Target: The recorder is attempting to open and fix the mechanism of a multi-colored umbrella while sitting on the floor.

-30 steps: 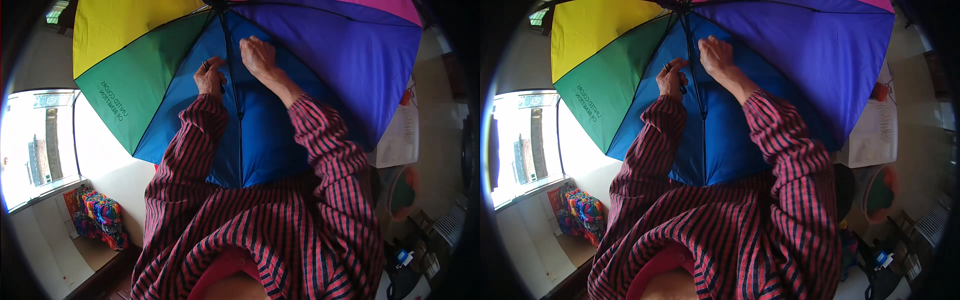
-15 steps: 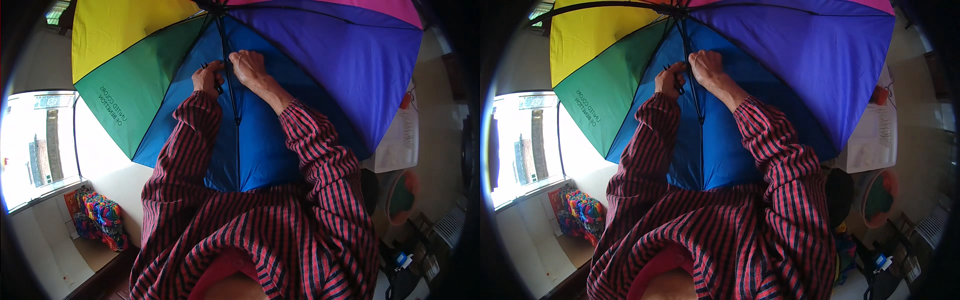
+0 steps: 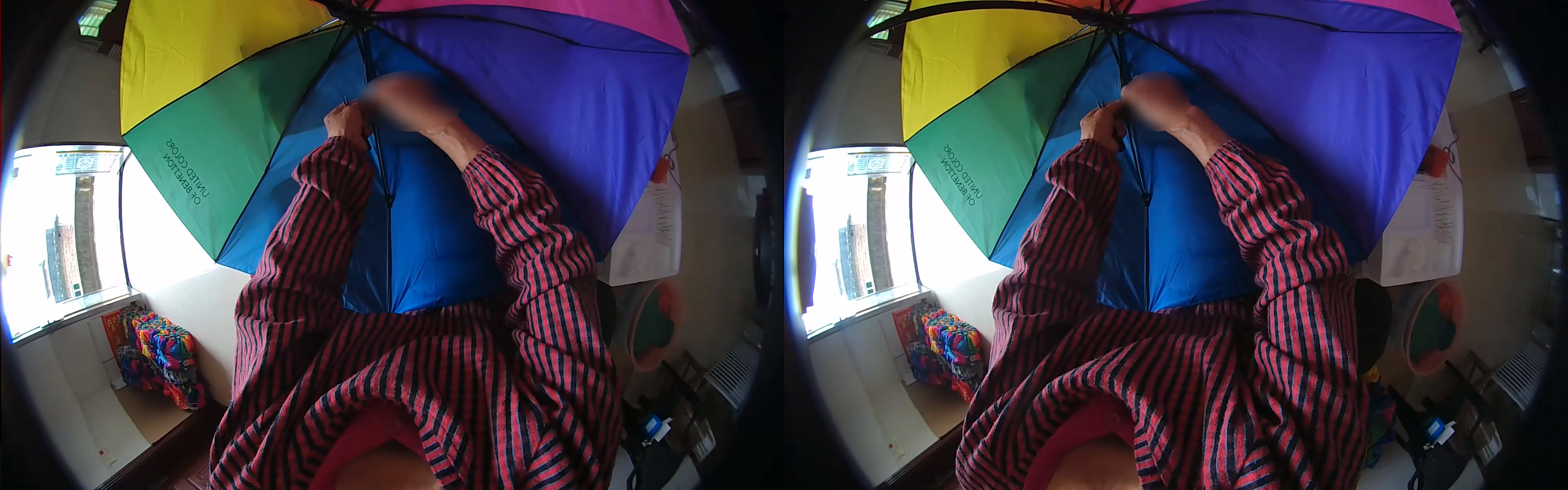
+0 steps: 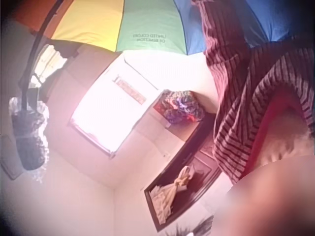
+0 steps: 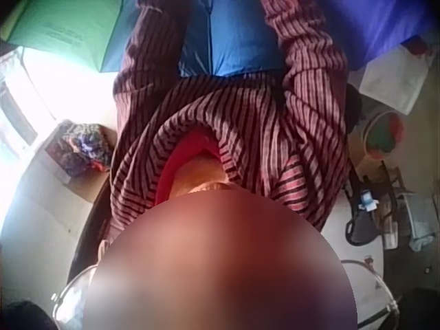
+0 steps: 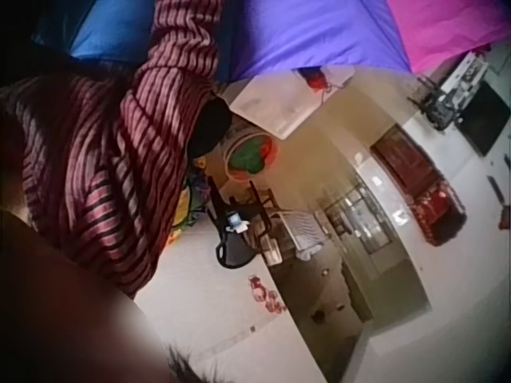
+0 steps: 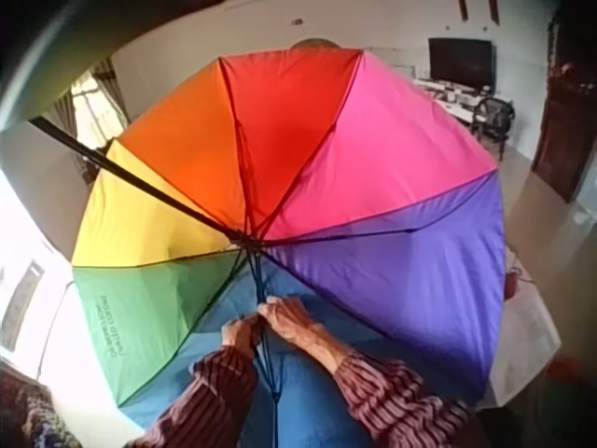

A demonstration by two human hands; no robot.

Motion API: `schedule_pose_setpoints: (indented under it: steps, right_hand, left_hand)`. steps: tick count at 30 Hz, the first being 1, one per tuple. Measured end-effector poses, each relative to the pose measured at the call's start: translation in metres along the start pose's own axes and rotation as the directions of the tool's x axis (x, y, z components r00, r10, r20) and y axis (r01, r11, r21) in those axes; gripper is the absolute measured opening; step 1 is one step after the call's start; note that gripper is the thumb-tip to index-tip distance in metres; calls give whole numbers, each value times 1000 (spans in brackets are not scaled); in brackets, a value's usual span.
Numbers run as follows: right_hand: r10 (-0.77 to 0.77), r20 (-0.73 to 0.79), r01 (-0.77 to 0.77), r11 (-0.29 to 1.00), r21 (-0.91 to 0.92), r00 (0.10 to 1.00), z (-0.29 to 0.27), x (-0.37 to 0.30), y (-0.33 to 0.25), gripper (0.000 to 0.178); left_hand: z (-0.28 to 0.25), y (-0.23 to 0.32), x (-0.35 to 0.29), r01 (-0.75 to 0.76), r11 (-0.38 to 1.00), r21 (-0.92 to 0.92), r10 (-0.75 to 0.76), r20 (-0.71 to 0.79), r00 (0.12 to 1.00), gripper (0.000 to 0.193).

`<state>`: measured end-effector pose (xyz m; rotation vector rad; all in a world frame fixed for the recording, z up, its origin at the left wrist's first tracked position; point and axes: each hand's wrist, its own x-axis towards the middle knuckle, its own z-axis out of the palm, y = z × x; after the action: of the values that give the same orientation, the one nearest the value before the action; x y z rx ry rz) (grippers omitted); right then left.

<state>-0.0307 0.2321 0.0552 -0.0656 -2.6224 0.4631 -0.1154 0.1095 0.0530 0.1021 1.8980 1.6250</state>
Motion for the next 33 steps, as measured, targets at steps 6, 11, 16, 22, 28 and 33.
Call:
schedule_pose_setpoints:
  steps: [6, 11, 16, 22, 28, 33]
  right_hand:
    - [197, -159, -191, 980, 52, 967, 1, -14, -9, 11]
    - [222, -198, -213, 975, 68, 955, 1, -9, -13, 13]
    - [222, -236, -208, 975, 83, 946, 4, -13, -9, 12]
    - [336, -75, -307, 916, 257, 939, -14, -14, 21, 10]
    - [867, -38, 419, -201, 886, 498, -124, -22, 26, 15]
    - [540, -823, 119, 818, 563, 179, -117, -9, 0, 13]
  left_hand:
    - [11, -14, 8, 83, 924, -373, -143, -134, 981, 14]
    - [7, -10, 3, 89, 948, -305, -116, -70, 991, 15]
    - [2, 2, -2, 158, 966, -203, -153, 41, 987, 13]
    - [11, 6, -17, 11, 984, -179, -7, 27, 1000, 9]
    - [2, 1, -25, -130, 991, 5, 130, 42, 991, 18]
    - [-2, 0, -26, -148, 987, 66, 148, 12, 989, 19]
